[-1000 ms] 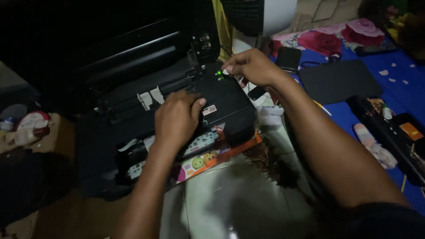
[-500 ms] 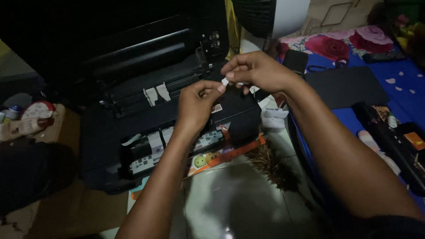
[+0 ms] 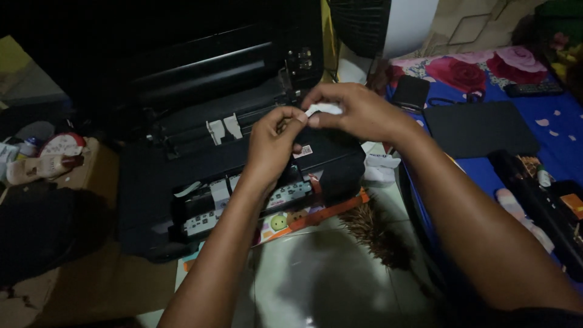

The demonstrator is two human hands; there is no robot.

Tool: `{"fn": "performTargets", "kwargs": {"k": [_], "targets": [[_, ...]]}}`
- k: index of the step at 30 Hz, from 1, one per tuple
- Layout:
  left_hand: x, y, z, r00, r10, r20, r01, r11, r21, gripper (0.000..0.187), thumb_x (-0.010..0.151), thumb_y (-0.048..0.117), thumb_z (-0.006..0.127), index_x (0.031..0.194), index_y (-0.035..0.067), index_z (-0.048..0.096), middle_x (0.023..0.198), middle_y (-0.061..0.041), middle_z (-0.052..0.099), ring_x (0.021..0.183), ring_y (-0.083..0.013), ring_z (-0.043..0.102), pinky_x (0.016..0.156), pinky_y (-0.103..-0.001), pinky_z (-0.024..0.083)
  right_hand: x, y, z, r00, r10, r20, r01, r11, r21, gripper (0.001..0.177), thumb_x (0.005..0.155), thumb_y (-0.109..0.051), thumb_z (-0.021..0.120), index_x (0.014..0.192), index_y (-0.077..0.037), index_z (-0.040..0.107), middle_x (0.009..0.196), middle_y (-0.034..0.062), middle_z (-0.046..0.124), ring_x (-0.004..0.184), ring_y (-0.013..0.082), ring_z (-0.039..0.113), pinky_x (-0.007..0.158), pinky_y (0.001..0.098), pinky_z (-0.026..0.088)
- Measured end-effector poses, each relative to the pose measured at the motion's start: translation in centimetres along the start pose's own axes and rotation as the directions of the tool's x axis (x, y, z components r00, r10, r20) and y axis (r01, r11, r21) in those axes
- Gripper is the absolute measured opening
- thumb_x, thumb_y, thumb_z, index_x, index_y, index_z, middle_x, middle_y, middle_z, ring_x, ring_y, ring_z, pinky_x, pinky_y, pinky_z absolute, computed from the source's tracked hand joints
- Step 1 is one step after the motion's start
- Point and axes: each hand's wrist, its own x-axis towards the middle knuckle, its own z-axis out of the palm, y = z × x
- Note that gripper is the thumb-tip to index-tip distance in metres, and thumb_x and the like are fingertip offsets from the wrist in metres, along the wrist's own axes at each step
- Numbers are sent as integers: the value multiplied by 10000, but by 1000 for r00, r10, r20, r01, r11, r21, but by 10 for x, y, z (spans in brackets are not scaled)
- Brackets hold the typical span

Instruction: Repairing or cleaning the internal components of an open inkjet printer.

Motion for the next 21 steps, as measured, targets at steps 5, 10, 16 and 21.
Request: {"fn": "performTargets", "kwargs": {"k": [5, 10, 16, 21], "targets": [[8, -5, -6, 997, -1, 74, 18, 974, -224, 186, 979, 209, 641, 1081, 75, 720, 988, -9, 740, 902, -87, 671, 663, -241, 542, 0, 6, -2, 977, 208, -51, -212, 974, -80, 292, 1001, -301, 660, 1193, -104, 757, 1056, 55, 790, 1031, 170, 721, 937, 352, 545], [6, -1, -10, 982, -108, 153, 154, 929, -337, 200, 987, 222, 631, 1089, 73, 717, 1003, -26, 734, 923, -109, 666, 685, -258, 548, 3, 8, -2, 991, 113, -70, -123, 980, -155, 281, 1016, -289, 667, 1222, -128, 768, 1049, 68, 777, 976, 146, 717, 867, 326, 550], [2, 3, -5, 985, -83, 149, 126, 943, -308, 211, 976, 220, 652, 1103, 75, 736, 1009, -22, 742, 920, -103, 671, 690, -250, 539, 4, -12, 5, 949, 220, -227, -263, 948, -181, 271, 949, -284, 719, 1154, -114, 766, 941, 63, 767, 775, 142, 670, 669, 331, 515], [2, 2, -1, 998, -36, 45, 48, 948, -316, 207, 965, 215, 690, 1111, 80, 746, 997, -11, 745, 903, -93, 666, 687, -240, 531, 2, 2, 6, 974, 73, -216, -106, 984, -142, 199, 977, -209, 711, 1090, -57, 770, 904, 28, 771, 847, 83, 709, 764, 283, 558]]}}
